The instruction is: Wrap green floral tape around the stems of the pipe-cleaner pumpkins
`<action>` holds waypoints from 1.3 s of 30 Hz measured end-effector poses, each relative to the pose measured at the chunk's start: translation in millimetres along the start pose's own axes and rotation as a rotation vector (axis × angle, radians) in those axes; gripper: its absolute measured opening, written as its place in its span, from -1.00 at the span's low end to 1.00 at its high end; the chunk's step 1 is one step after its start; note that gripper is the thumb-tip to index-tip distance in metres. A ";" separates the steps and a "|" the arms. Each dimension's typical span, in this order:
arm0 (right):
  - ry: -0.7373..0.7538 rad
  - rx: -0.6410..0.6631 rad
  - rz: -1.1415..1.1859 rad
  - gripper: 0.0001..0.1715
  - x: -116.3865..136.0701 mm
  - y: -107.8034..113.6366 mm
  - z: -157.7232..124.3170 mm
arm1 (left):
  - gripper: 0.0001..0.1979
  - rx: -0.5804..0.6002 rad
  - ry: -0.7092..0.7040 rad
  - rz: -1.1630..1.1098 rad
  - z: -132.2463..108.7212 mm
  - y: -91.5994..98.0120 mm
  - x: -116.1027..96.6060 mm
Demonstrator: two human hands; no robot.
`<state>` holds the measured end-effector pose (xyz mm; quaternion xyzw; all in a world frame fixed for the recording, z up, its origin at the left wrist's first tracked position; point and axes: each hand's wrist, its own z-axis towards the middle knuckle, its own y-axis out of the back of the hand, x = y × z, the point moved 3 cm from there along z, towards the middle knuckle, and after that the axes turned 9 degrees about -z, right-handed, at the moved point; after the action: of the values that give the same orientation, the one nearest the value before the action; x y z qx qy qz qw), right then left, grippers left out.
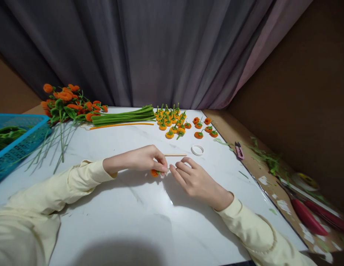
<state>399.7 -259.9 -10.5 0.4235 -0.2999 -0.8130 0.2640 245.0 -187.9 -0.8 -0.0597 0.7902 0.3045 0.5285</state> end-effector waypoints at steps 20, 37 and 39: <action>0.066 0.005 -0.064 -0.70 6.1 -2.3 1.2 | -0.77 -0.222 -0.452 0.624 -11.3 -13.2 -16.6; -0.182 0.064 0.278 -0.71 -1.2 0.2 1.2 | -0.82 -0.053 -0.139 0.257 -7.1 -2.3 -16.7; -0.299 0.136 0.478 -0.70 -2.8 -2.6 0.9 | -0.89 -0.182 -0.271 0.527 -11.3 -8.4 -18.9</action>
<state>399.8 -256.0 -10.5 0.2333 -0.4807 -0.7591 0.3719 247.6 -205.2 15.0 0.1413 0.6701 0.5060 0.5243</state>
